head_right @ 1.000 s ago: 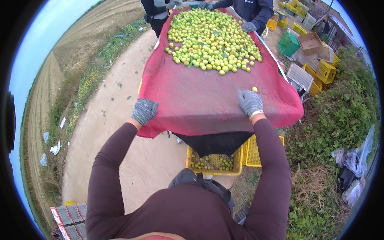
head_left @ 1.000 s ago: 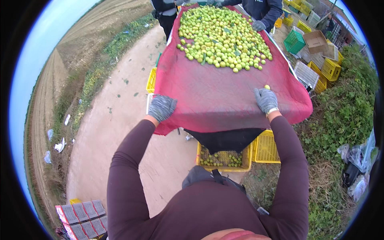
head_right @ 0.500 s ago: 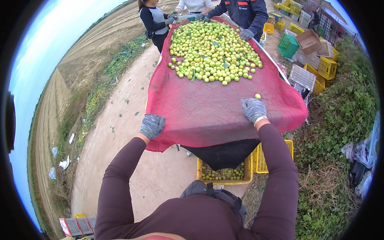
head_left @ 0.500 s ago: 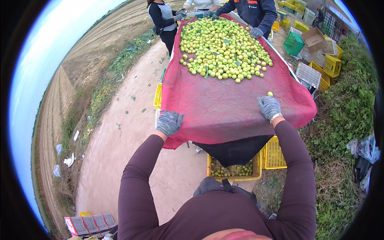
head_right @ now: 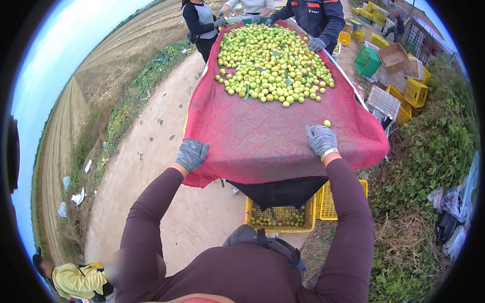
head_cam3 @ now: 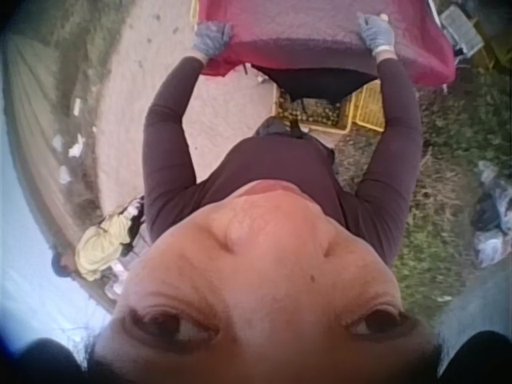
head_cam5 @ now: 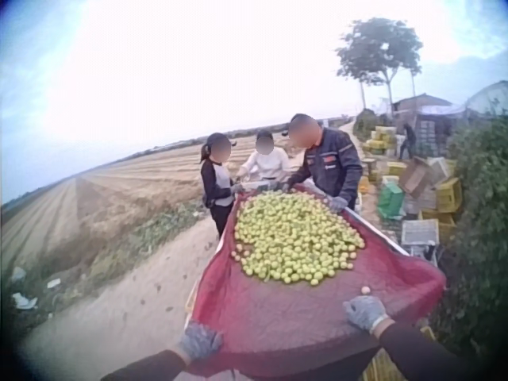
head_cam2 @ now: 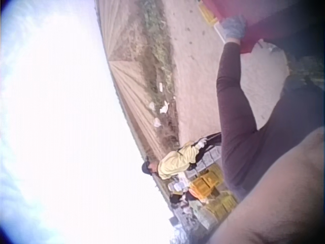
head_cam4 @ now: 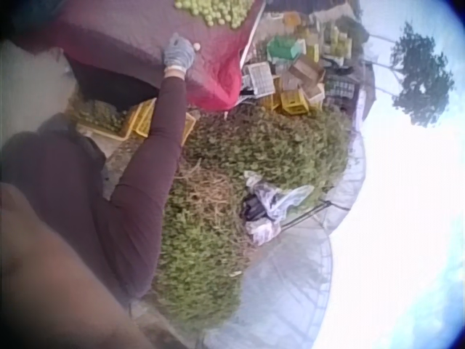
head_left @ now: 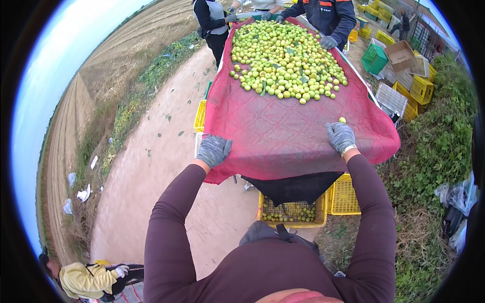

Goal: The person sorts green plums on a red conveyor belt, removing leaves and placing the fruit into yellow and white crates. The person also moves and stacks empty crates and uses a long metal hook to adjust the conveyor belt.

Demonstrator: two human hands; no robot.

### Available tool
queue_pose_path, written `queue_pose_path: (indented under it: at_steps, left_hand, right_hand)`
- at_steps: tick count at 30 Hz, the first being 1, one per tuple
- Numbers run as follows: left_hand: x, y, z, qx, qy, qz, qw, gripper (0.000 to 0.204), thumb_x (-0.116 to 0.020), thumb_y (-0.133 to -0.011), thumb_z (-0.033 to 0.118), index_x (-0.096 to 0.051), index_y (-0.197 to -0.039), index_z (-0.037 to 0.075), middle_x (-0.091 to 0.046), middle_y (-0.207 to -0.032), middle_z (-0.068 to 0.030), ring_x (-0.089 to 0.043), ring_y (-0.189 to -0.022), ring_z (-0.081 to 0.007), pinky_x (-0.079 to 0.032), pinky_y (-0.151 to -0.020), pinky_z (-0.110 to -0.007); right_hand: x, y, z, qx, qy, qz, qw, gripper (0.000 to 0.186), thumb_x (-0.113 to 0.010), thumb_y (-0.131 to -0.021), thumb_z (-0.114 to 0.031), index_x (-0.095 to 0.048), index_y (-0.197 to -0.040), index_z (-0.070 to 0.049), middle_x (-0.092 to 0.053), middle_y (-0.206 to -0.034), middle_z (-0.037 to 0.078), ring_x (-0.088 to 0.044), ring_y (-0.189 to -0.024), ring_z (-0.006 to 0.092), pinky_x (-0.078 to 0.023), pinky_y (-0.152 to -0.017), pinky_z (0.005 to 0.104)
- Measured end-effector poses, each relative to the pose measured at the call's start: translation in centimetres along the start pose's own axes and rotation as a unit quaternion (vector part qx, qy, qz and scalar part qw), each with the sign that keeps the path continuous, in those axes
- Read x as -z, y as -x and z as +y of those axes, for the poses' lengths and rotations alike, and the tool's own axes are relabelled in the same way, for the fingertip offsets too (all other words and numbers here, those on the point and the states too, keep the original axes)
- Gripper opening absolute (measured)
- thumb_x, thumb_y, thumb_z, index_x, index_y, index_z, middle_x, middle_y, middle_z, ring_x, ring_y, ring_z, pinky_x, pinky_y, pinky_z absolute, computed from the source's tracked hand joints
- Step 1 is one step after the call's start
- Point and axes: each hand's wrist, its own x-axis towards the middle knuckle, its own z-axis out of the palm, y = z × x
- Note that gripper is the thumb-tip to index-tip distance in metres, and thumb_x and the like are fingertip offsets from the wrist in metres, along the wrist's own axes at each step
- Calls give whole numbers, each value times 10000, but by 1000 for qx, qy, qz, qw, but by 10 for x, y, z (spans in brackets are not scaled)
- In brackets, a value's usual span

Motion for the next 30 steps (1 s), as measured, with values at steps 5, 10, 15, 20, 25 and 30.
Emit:
queue_pose_path:
  at_steps: [5,10,15,20,25,30]
  left_hand:
    - [0,-1,-1,-24,-14,-8,1000,187,-497,-907,223,-628,-895,91,-649,-783,-125,-632,-706,-319,-465,-662,-485]
    - [2,-1,0,-12,8,-11,1000,196,-500,-901,217,-642,-901,82,-652,-788,-132,-634,-704,-325,-465,-654,-476]
    - [2,-1,1,-5,30,-1,1000,192,-511,-894,211,-646,-899,75,-649,-775,-135,-632,-700,-328,-465,-644,-480]
    - [1,0,0,-44,-14,17,999,201,-504,-908,215,-646,-910,72,-643,-759,-139,-628,-692,-324,-463,-633,-477]
    - [1,-1,1,-19,-5,-14,1000,212,-493,-921,224,-647,-916,78,-642,-764,-137,-626,-688,-319,-465,-628,-466]
    - [3,-2,3,-15,1,2,1000,218,-490,-927,223,-650,-899,79,-646,-760,-141,-629,-686,-324,-468,-635,-469]
  right_hand:
    - [0,0,0,-12,26,-14,999,450,-448,-971,-386,-693,-820,-40,-684,-817,191,-658,-815,365,-507,-791,477]
    - [0,0,1,-10,18,-12,1000,457,-454,-965,-397,-691,-818,-35,-683,-820,198,-657,-825,371,-505,-797,484]
    - [-4,1,4,-7,10,4,1000,444,-469,-960,-393,-685,-802,-38,-677,-810,198,-652,-819,376,-503,-795,486]
    - [-8,1,7,-6,8,27,1000,424,-489,-958,-378,-669,-760,-49,-659,-771,206,-639,-790,387,-496,-770,496]
    - [-8,0,9,-8,14,7,1000,424,-490,-959,-377,-671,-763,-47,-660,-770,207,-639,-784,388,-494,-764,497]
    - [-5,1,7,-3,12,9,1000,438,-480,-960,-384,-683,-773,-43,-665,-770,204,-645,-783,384,-498,-766,491]
